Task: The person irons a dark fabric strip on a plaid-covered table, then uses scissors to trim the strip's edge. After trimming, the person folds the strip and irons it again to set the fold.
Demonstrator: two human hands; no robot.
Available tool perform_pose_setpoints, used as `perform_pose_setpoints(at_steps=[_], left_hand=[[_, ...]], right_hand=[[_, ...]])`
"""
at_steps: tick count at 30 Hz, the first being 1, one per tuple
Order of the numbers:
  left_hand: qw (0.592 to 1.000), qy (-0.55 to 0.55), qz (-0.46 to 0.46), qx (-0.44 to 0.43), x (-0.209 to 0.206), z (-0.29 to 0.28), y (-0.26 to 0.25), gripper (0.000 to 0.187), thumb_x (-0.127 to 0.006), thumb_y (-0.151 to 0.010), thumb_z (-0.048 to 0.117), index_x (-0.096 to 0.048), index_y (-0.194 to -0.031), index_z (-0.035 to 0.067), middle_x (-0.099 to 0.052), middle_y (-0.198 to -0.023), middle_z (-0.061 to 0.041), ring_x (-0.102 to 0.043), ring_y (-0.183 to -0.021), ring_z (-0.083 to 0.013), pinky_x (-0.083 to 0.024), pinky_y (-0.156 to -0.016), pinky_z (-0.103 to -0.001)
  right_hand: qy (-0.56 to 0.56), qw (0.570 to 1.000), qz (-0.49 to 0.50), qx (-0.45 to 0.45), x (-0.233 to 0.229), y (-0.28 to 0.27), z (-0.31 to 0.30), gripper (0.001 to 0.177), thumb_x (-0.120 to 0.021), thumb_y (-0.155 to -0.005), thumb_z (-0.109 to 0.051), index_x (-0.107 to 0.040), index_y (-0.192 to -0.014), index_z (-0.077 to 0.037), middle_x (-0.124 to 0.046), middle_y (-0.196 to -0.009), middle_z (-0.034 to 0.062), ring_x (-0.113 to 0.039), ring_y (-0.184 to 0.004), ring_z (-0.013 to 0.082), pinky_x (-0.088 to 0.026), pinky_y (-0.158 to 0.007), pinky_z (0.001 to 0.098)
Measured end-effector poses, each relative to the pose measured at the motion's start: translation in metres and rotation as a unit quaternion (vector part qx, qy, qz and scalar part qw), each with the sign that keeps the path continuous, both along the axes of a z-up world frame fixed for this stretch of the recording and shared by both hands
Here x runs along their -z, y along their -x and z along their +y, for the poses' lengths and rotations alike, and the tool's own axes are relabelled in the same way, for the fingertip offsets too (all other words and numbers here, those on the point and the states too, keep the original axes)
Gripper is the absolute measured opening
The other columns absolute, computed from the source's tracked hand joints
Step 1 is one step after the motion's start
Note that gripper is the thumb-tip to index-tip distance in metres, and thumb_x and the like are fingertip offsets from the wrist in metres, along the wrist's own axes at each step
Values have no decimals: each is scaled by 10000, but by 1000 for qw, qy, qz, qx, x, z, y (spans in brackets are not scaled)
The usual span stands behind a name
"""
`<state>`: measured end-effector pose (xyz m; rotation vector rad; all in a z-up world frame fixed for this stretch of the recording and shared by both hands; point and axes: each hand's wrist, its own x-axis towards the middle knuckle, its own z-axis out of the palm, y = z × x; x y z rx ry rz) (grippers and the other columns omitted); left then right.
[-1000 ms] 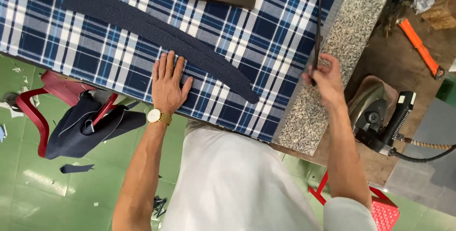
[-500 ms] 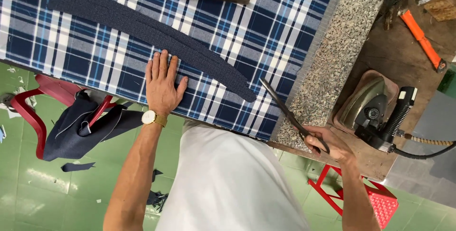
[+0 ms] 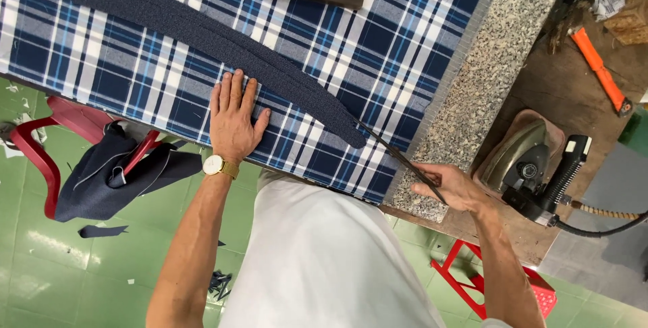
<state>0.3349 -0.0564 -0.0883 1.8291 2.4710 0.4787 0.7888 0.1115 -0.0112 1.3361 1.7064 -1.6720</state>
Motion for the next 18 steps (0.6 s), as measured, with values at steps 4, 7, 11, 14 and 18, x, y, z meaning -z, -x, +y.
perform_pose_setpoints(at_steps=[4, 7, 11, 14, 18], left_hand=[[1000, -3, -9, -3, 0, 0, 0, 645, -500, -1071, 537, -460, -1573, 134, -322, -1666, -135, -205, -1556, -312, -119, -1276, -487], [1000, -3, -9, -4, -1, 0, -1, 643, -501, -1069, 535, -467, -1569, 132, -326, -1665, -138, -205, -1557, -312, -121, -1278, -488], [1000, -11, -6, -6, 1, 0, 0, 641, -504, -1065, 543, -477, -1560, 137, -330, -1663, -133, -210, -1557, -307, -127, -1280, -484], [1000, -14, -5, -4, 1, 0, 0, 639, -509, -1066, 538, -472, -1563, 139, -325, -1664, -133, -211, -1556, -308, -134, -1278, -487], [1000, -15, -8, -3, -1, 0, 0, 636, -511, -1067, 533, -473, -1562, 135, -321, -1665, -133, -208, -1556, -308, -137, -1278, -489]], right_hand=[[-27, 999, -9, -31, 16, 4, -2, 718, -845, -789, -410, -632, -1381, -65, -663, -649, 89, -543, -555, 186, -395, -509, 334], [-48, 998, -18, -24, -14, 37, -3, 695, -838, -790, -450, -655, -1367, -110, -653, -626, 68, -516, -535, 169, -377, -522, 327], [-74, 997, -11, -34, -13, 43, -7, 719, -826, -806, -457, -629, -1377, -69, -649, -621, 70, -539, -543, 180, -391, -571, 325], [-82, 996, -5, -31, -11, 44, -8, 684, -830, -807, -448, -650, -1358, -85, -637, -585, 67, -556, -531, 180, -380, -586, 322], [-97, 995, 1, -29, -7, 43, -10, 658, -834, -803, -439, -666, -1339, -95, -645, -578, 72, -575, -535, 182, -394, -582, 316]])
